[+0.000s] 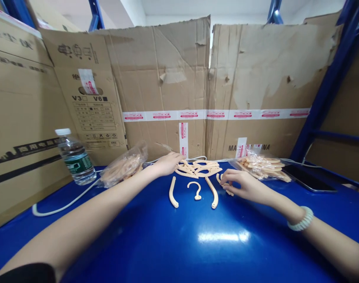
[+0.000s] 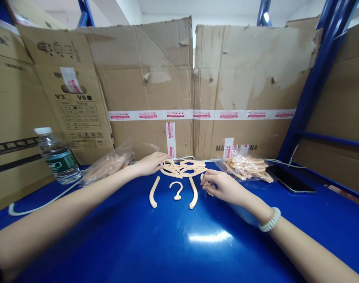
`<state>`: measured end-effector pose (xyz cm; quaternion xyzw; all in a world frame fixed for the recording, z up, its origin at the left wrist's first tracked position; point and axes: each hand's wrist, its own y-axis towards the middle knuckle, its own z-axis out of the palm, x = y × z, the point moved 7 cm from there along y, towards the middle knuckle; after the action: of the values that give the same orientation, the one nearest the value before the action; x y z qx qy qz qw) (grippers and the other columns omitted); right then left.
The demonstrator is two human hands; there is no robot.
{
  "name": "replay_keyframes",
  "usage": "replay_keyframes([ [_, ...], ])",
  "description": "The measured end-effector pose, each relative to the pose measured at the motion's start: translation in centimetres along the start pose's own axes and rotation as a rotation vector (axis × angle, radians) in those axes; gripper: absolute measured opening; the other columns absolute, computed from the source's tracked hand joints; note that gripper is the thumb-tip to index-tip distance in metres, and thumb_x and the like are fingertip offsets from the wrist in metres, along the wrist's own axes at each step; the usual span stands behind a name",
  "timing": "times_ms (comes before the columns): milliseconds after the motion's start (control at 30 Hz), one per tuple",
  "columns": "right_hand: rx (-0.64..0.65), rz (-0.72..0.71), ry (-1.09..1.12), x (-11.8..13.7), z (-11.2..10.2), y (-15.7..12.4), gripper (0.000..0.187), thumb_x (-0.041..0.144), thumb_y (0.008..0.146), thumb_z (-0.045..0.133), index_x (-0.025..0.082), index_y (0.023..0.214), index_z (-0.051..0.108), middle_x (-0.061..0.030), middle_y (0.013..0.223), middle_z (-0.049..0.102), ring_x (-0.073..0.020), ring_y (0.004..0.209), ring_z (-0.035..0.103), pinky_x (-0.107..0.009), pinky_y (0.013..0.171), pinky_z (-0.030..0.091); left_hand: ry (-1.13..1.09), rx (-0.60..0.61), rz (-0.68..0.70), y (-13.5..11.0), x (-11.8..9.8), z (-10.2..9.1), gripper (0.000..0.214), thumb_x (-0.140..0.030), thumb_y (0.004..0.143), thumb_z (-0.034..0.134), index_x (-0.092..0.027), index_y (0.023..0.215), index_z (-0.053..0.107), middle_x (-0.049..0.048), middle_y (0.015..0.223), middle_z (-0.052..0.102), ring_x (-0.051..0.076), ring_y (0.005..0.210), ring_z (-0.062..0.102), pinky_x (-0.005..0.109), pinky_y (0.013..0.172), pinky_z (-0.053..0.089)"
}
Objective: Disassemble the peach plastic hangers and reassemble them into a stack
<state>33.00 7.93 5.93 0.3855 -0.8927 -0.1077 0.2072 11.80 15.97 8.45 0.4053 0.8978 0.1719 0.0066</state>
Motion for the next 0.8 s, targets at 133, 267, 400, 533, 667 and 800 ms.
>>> replay_keyframes([
  [133,-0.032,-0.004,0.030,-0.7,-0.1,0.0,0.018,0.025,0.093,0.051,0.016,0.091,0.066,-0.0084,0.091,0.064,-0.0188,0.080,0.063,-0.033,0.075,0.050,0.037,0.185,0.076,2.4,-0.5,2.0,0.033,-0.023,0.092,0.060,-0.016,0.125,0.056,0.0108,0.128,0.059,0.026,0.115,0.058,0.047,0.095,0.049],
  [267,-0.071,-0.013,0.032,-0.7,-0.2,0.1,0.019,0.024,0.093,0.050,0.016,0.090,0.067,-0.0078,0.090,0.065,-0.0188,0.082,0.062,-0.031,0.075,0.048,0.094,0.293,0.112,3.4,-1.8,3.5,0.036,-0.030,0.093,0.061,-0.017,0.125,0.055,0.0105,0.127,0.058,0.026,0.110,0.060,0.048,0.091,0.052],
  [400,-0.130,0.016,0.021,-0.8,-0.3,0.2,0.021,0.025,0.092,0.050,0.016,0.086,0.068,-0.0073,0.086,0.065,-0.0181,0.078,0.060,-0.030,0.071,0.047,0.156,0.327,0.107,3.9,-2.1,4.0,0.031,-0.030,0.093,0.059,-0.016,0.121,0.057,0.0094,0.120,0.061,0.023,0.102,0.063,0.044,0.086,0.054],
  [533,-0.252,0.101,0.002,-1.8,-1.1,0.1,0.026,0.032,0.092,0.050,0.015,0.083,0.067,-0.0087,0.082,0.065,-0.0197,0.073,0.058,-0.034,0.069,0.046,0.193,0.265,0.091,4.0,-1.9,3.5,0.028,-0.031,0.093,0.060,-0.016,0.117,0.059,0.0090,0.118,0.062,0.023,0.101,0.063,0.044,0.086,0.054],
  [667,-0.383,0.197,0.016,-2.9,-2.3,-0.3,0.030,0.037,0.090,0.050,0.014,0.081,0.066,-0.0096,0.079,0.065,-0.0207,0.071,0.057,-0.035,0.068,0.046,0.189,0.086,0.058,3.0,-2.7,1.3,0.027,-0.027,0.093,0.059,-0.014,0.116,0.059,0.0095,0.119,0.061,0.026,0.109,0.059,0.049,0.095,0.047],
  [800,-0.421,0.252,0.115,-1.3,-2.1,-0.1,0.031,0.041,0.090,0.051,0.014,0.085,0.065,-0.0084,0.079,0.067,-0.0185,0.067,0.059,-0.032,0.063,0.049,0.124,-0.066,0.040,-0.4,-6.0,-1.9,0.031,-0.018,0.089,0.053,-0.009,0.118,0.055,0.0157,0.111,0.061,0.030,0.110,0.055,0.046,0.096,0.044],
])
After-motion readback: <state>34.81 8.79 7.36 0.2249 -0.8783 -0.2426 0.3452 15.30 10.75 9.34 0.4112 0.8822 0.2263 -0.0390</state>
